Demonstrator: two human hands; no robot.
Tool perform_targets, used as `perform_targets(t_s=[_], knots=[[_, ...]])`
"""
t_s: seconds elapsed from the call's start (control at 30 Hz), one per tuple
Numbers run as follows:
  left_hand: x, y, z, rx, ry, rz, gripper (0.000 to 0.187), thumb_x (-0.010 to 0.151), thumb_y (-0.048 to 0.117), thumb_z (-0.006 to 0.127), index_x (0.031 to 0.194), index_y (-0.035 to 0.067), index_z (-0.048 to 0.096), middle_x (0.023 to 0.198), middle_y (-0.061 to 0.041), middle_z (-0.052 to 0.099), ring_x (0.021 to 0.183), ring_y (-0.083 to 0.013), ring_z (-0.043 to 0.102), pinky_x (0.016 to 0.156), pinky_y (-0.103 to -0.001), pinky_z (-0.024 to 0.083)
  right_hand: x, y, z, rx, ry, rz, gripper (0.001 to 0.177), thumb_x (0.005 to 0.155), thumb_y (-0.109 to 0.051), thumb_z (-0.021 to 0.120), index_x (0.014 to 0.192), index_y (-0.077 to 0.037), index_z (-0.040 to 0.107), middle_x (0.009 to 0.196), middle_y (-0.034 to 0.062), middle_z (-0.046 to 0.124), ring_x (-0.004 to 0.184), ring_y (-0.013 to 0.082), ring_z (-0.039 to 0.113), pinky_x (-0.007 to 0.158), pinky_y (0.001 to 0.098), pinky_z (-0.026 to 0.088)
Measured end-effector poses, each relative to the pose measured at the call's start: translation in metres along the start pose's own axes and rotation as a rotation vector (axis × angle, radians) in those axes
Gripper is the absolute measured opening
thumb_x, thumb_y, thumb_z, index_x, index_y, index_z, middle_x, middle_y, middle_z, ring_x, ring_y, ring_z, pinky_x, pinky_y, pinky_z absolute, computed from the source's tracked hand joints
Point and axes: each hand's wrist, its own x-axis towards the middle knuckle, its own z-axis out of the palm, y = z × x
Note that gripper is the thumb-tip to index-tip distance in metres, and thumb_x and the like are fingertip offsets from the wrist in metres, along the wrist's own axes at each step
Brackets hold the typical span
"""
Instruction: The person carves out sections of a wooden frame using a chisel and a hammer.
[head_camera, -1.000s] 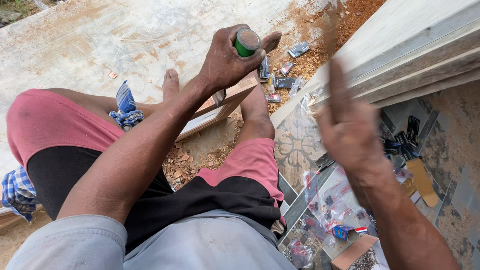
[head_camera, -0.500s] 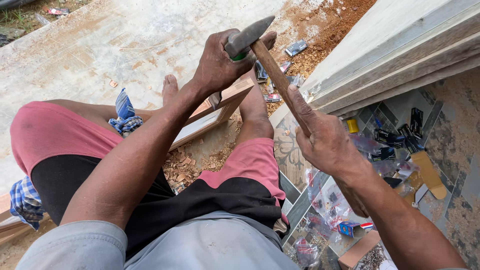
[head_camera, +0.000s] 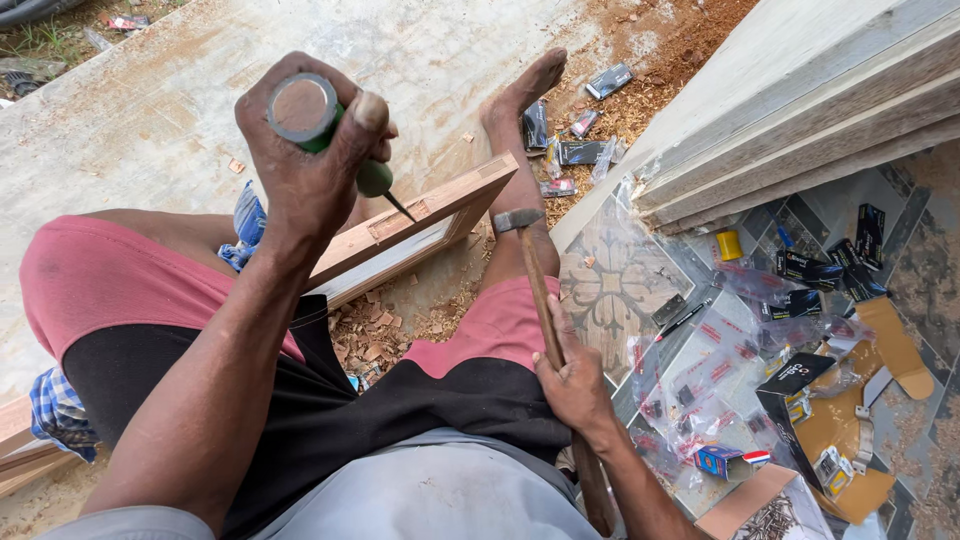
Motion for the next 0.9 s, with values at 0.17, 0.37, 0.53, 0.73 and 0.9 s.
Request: perform_targets(t_s=[0.17,0.37,0.53,0.73,0.9], knots=[[0.014,-0.027,0.022,0.057,0.066,-0.032,0.048,0.107,0.046,0.08,0.115,0.004,0.058,0.088,-0.004,0.067,0.081,-0.0099,0.07,0.073,-0.024,0.06,0.004,0.014,0.018,0.03,-0.062,0.004,0.082,0.083,-0.005,0.072,0.157,-0.015,0.038,0.132,0.0226,0.067,0.116,0.0275,0.072,0.094,0.0349,0.055],[0.002,-0.036,0.016,0.092,0.034,-0.026,0.051,0.108,0.046,0.081,0.125,0.006,0.054,0.111,-0.006,0.068,0.104,-0.0134,0.069,0.093,-0.03,0.062,0.016,0.012,0.016,0.048,-0.072,-0.084,0.079,0.082,-0.004,0.071,0.154,-0.01,0.04,0.138,0.0221,0.065,0.116,0.0303,0.072,0.098,0.0357,0.053],[0.007,-0.008,0.001,-0.006,-0.239,-0.127,0.051,0.094,0.036,0.078,0.129,0.007,0.053,0.12,-0.007,0.066,0.116,-0.0144,0.067,0.101,-0.032,0.061,0.021,0.01,0.012,0.037,-0.088,-0.019,0.08,0.082,-0.007,0.072,0.155,-0.011,0.04,0.135,0.0198,0.067,0.114,0.0301,0.072,0.097,0.0363,0.054],[0.022,-0.02,0.006,0.283,-0.282,-0.017,0.029,0.1,0.023,0.081,0.113,0.0,0.07,0.102,-0.011,0.076,0.1,-0.0185,0.077,0.091,-0.038,0.065,0.022,0.008,0.009,-0.01,-0.141,0.193,0.082,0.083,-0.011,0.071,0.158,-0.02,0.039,0.126,0.0192,0.071,0.109,0.0298,0.075,0.097,0.036,0.055],[0.033,-0.034,0.028,0.121,-0.153,-0.085,0.027,0.101,0.028,0.079,0.098,0.004,0.067,0.083,-0.007,0.075,0.079,-0.0149,0.078,0.073,-0.035,0.068,0.023,0.007,0.009,0.06,-0.107,0.061,0.083,0.082,-0.007,0.072,0.156,-0.017,0.037,0.134,0.0199,0.067,0.112,0.0301,0.073,0.097,0.0376,0.054]])
